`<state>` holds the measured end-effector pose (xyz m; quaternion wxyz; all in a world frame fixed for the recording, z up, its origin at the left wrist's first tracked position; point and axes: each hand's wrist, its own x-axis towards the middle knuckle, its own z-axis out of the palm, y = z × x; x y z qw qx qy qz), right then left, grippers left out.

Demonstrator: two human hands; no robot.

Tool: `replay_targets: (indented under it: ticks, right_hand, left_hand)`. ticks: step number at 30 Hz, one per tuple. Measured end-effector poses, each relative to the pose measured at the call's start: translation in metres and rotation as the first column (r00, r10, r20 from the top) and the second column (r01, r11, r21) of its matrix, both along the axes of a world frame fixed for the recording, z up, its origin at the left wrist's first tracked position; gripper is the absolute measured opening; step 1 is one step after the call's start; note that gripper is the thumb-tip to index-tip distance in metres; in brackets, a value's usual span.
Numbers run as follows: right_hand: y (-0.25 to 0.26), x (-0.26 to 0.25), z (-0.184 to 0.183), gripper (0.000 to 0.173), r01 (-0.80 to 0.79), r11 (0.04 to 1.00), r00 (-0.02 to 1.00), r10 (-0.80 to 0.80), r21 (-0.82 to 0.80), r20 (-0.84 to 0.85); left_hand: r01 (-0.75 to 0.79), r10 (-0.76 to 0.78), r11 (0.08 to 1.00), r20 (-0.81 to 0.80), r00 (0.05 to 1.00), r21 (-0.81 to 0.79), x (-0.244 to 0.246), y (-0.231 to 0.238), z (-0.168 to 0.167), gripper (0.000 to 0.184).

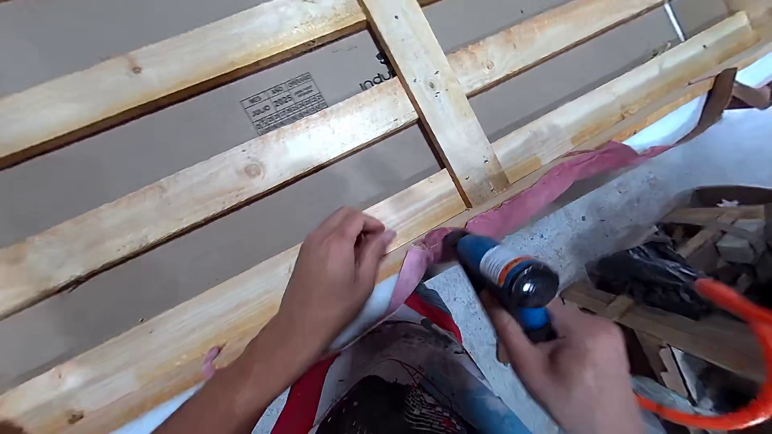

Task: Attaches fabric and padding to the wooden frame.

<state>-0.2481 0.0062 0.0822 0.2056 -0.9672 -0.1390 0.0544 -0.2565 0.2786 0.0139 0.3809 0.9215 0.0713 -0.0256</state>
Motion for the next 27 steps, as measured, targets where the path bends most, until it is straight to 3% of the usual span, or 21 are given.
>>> replay_targets:
  ticks: [2,4,7,9,12,16,18,21,24,27]
  right_hand:
    - [-0.002,0.025,0.006,0.042,-0.107,0.992,0.984,0.114,-0.06,0.135]
    - [0.0,0.064,0.005,0.058,-0.262,0.954,0.945,0.283,-0.143,0.16]
    - [0.011,0.138,-0.022,0.062,-0.512,0.837,0.844,0.532,-0.193,0.067]
    - [0.024,0.166,-0.048,0.058,-0.561,0.807,0.808,0.582,-0.183,0.091]
    - [0.038,0.145,-0.054,0.044,-0.638,0.763,0.733,0.644,-0.105,0.218]
    - [0.061,0.057,-0.076,0.049,-0.921,0.366,0.387,0.9,0.133,0.201]
    - [0.076,0.039,-0.096,0.037,-0.953,0.236,0.278,0.929,0.188,0.244]
    - [0.085,0.033,-0.1,0.006,-0.956,0.163,0.238,0.918,0.245,0.317]
    - [0.052,0.021,-0.081,0.017,-0.964,0.133,0.201,0.932,0.229,0.303]
    - [-0.016,0.033,-0.061,0.016,-0.933,0.26,0.303,0.94,0.25,0.154]
  left_hand:
    - [0.038,-0.036,0.996,-0.029,0.999,0.077,-0.051,0.002,0.008,0.037]
    - [0.051,-0.044,0.982,-0.045,0.998,0.181,-0.103,-0.007,0.003,0.047]
    - [-0.063,0.018,0.936,0.13,0.991,0.346,-0.164,-0.022,-0.019,0.038]
    - [-0.237,0.112,0.882,0.309,0.945,0.406,-0.195,-0.029,-0.044,0.027]
    - [-0.426,0.218,0.814,0.471,0.854,0.395,-0.219,-0.047,-0.068,0.024]
    - [-0.458,0.288,0.782,0.406,0.867,0.423,-0.213,-0.063,-0.047,0.025]
    - [-0.411,0.288,0.79,0.315,0.904,0.456,-0.194,-0.063,-0.036,0.034]
    - [-0.37,0.206,0.798,0.362,0.909,0.476,-0.175,-0.07,-0.043,0.016]
    - [-0.368,0.147,0.809,0.447,0.882,0.459,-0.173,-0.071,-0.051,0.01]
    - [-0.348,0.123,0.82,0.453,0.883,0.455,-0.172,-0.061,-0.051,0.012]
